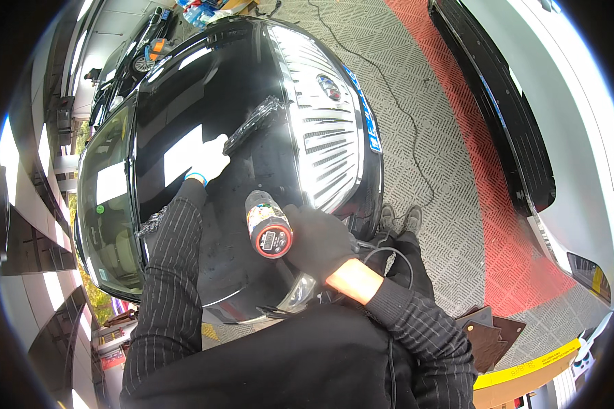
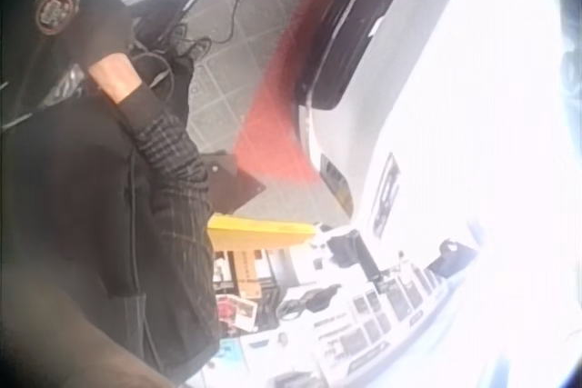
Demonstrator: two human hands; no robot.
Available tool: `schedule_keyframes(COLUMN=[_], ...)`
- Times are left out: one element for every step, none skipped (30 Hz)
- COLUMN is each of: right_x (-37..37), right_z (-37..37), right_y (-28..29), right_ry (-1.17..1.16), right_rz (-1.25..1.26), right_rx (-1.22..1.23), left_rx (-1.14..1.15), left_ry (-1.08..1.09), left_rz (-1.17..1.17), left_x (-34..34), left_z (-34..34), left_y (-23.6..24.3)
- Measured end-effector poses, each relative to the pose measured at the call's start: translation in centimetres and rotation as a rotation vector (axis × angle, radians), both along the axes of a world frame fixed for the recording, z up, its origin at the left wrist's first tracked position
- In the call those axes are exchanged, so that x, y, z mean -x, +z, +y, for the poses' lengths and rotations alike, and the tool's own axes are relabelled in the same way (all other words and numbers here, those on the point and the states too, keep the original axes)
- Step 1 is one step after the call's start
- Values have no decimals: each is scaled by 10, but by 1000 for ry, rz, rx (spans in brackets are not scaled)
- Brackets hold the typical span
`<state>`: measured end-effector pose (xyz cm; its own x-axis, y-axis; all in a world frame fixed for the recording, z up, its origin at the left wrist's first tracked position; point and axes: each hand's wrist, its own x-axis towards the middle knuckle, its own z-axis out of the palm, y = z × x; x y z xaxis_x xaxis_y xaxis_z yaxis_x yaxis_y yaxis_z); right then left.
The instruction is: The person applies a black vinyl wrap to the hood of a black car. They use a heat gun to warm the material and a squeegee to smooth it, working from the center toward the edges and around the front grille.
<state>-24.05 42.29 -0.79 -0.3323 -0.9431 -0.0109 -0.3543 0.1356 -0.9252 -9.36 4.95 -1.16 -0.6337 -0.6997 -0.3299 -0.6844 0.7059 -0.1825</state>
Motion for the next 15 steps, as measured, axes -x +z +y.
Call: schedule_keyframes(right_x=[-1, -2, -5, -7, -11, -14, -18, -22, -27, -31, -36, -39, -41, -44, -46], right_z=[-3, -6, -9, -13, -16, -19, -21, -23, -24, -24, -24, -23, -22, -20, -17], right_y=[1, 1, 1, 1, 0, 0, 0, -1, -1, -1, -1, -1, -1, -2, -2], right_ry=[5, 5, 14, 18, 18, 22, 19, 17, 5, -7, -18, -5, 6, 5, 16], right_rz=[1, -11, 4, 7, -7, 8, 11, 16, 27, 39, 50, 45, 43, 31, 31], right_rx=[7, 30, -5, -27, -37, -38, -28, -20, -21, -22, -23, -37, -51, -61, -63], left_rx=[-27, -35, -43, -43, -50, -51, -37, -58, -63, -49, -64, -61, -43, -71, -83], left_ry=[34, -18, -71, -119, -159, -193, -222, -223, -218, -214, -222, -232, -242, -220, -193], left_rz=[4, 20, 36, 28, 31, 7, -30, -13, -10, -18, 1, 9, 8, 8, -4], left_x=[2, 4, 4, 6, 7, 9, 9, 10, 10, 10, 10, 10, 11, 13, 15], left_z=[0, 0, 0, -1, -1, -1, -1, 0, 1, 3, 4, 6, 8, 10, 13], left_y=[3, 7, 10, 13, 16, 18, 19, 20, 21, 22, 23, 25, 25, 26, 27])
